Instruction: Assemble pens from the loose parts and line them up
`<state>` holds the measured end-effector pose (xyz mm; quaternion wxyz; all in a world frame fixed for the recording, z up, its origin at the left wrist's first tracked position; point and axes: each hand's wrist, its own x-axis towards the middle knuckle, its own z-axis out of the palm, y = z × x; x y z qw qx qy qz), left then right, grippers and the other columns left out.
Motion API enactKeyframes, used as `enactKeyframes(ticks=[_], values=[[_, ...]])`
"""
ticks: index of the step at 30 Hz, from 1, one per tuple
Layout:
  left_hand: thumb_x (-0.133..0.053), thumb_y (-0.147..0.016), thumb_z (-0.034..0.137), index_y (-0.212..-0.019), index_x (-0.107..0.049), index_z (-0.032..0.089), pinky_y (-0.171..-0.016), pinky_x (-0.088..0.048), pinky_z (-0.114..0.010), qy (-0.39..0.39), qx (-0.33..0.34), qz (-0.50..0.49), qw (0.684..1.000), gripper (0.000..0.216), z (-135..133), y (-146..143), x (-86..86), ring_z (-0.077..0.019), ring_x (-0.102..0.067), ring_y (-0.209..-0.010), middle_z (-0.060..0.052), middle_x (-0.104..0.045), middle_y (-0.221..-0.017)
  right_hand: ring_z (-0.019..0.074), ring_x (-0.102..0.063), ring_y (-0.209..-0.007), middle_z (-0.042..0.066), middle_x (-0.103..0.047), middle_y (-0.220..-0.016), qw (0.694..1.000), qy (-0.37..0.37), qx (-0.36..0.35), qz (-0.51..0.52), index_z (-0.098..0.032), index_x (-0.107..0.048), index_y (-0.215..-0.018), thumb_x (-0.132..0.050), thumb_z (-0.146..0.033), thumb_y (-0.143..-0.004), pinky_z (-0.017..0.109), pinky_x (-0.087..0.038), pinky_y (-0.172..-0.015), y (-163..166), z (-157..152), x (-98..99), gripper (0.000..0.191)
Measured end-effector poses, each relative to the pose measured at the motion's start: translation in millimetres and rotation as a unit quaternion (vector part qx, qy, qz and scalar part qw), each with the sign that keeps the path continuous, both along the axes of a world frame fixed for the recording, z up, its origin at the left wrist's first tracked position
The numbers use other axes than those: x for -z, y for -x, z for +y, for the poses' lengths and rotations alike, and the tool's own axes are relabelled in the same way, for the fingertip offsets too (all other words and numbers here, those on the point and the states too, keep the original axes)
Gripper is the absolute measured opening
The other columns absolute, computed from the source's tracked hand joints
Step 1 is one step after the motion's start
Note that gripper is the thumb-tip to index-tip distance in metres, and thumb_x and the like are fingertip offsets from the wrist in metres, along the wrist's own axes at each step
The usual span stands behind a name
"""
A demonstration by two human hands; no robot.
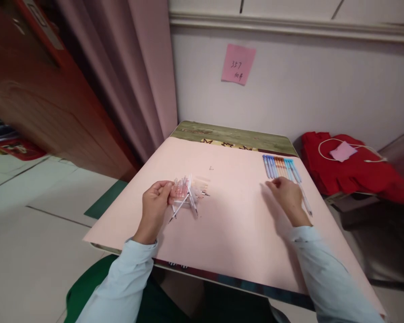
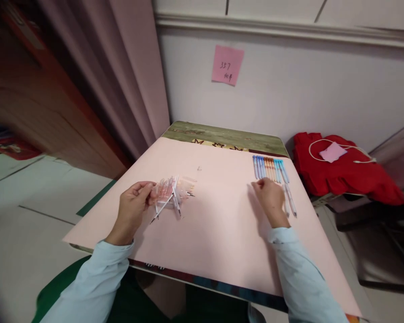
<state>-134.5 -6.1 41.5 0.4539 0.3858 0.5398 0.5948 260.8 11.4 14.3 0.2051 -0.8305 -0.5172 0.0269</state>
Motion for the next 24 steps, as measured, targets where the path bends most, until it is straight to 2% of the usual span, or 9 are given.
enactKeyframes(ticks=[2,5,11,16,18,19,20,22,24], values=[[-0.073,-0.072,0.035,-0.084,-0.064,0.014,-0.042,-0.033,-0.020,-0.005,-0.001,0.001,1.000,0.025,0.5,-2.9,-2.5,-0.0073,-0.045,-0.043,0.002,-0.058,-0.057,0.0302,-0.067,-0.078,0.016,-0.073,-0.082,0.993,0.057,0.069,-0.073,-0.017,-0.074,-0.089,-0.061,-0.052,-0.079,0.036,-0.045,-0.066,-40.8,-21.5,-5.6,0.038],[-0.073,-0.071,0.033,-0.082,-0.064,0.014,-0.043,-0.035,-0.020,-0.008,0.010,-0.007,1.000,0.024,1.3,-6.8,-3.3,-0.0075,-0.045,-0.044,0.002,-0.057,-0.057,0.0333,-0.068,-0.080,0.019,-0.072,-0.081,0.979,0.141,0.104,-0.101,-0.016,-0.075,-0.086,-0.066,-0.054,-0.075,0.038,-0.045,-0.064,-78.0,-42.6,-5.9,0.040],[-0.073,-0.072,0.032,-0.082,-0.064,0.014,-0.042,-0.034,-0.019,0.001,0.008,-0.007,1.000,0.023,-0.1,-5.7,-2.0,-0.0070,-0.045,-0.044,0.002,-0.057,-0.057,0.0354,-0.069,-0.085,0.019,-0.071,-0.082,0.971,0.206,0.097,-0.069,-0.019,-0.075,-0.075,-0.071,-0.048,-0.072,0.040,-0.045,-0.064,-90.3,-51.2,-3.2,0.030],[-0.073,-0.073,0.031,-0.083,-0.064,0.014,-0.043,-0.035,-0.019,-0.010,-0.010,-0.008,1.000,0.022,-1.8,-2.7,-5.1,-0.0064,-0.045,-0.042,0.003,-0.059,-0.056,0.0374,-0.069,-0.086,0.021,-0.070,-0.080,0.984,0.122,0.104,-0.079,-0.021,-0.073,-0.075,-0.064,-0.042,-0.076,0.044,-0.044,-0.066,-50.5,-47.8,-21.0,0.023],[-0.074,-0.074,0.033,-0.087,-0.064,0.014,-0.045,-0.038,-0.019,-0.014,0.012,-0.023,1.000,0.024,-3.1,-5.5,-6.4,-0.0070,-0.048,-0.044,0.003,-0.060,-0.057,0.0337,-0.069,-0.082,0.016,-0.070,-0.077,0.999,0.023,0.040,0.029,-0.021,-0.068,-0.078,-0.061,-0.044,-0.077,0.042,-0.047,-0.068,-5.3,-45.4,-27.8,0.023],[-0.074,-0.075,0.034,-0.090,-0.065,0.015,-0.046,-0.039,-0.019,-0.011,0.041,-0.028,0.999,0.026,-4.2,-8.2,-6.9,-0.0077,-0.050,-0.046,0.002,-0.062,-0.060,0.0286,-0.068,-0.077,0.013,-0.070,-0.077,0.989,-0.021,-0.031,0.143,-0.021,-0.065,-0.081,-0.057,-0.045,-0.080,0.038,-0.049,-0.067,23.6,-44.2,-29.9,0.025],[-0.075,-0.074,0.034,-0.094,-0.066,0.015,-0.048,-0.041,-0.020,-0.005,0.077,-0.029,0.997,0.029,-5.4,-11.3,-7.1,-0.0088,-0.054,-0.050,-0.001,-0.066,-0.066,0.0240,-0.067,-0.072,0.011,-0.070,-0.077,0.953,-0.046,-0.105,0.281,-0.021,-0.062,-0.085,-0.054,-0.047,-0.082,0.035,-0.050,-0.066,55.2,-43.0,-30.9,0.028],[-0.077,-0.074,0.034,-0.103,-0.068,0.015,-0.057,-0.047,-0.023,0.009,0.159,-0.034,0.987,0.036,-8.0,-18.1,-6.6,-0.0130,-0.064,-0.065,-0.007,-0.073,-0.083,0.0181,-0.063,-0.062,0.006,-0.068,-0.074,0.839,-0.003,-0.211,0.502,-0.021,-0.058,-0.087,-0.057,-0.053,-0.081,0.031,-0.050,-0.061,119.1,-40.9,-30.0,0.033],[-0.077,-0.075,0.034,-0.108,-0.069,0.015,-0.072,-0.052,-0.028,0.016,0.222,-0.060,0.973,0.038,-9.9,-22.8,-4.2,-0.0178,-0.068,-0.083,-0.011,-0.074,-0.098,0.0132,-0.057,-0.055,0.001,-0.062,-0.068,0.737,0.054,-0.272,0.616,-0.020,-0.057,-0.083,-0.061,-0.054,-0.081,0.026,-0.046,-0.055,172.1,-39.2,-26.5,0.035]])
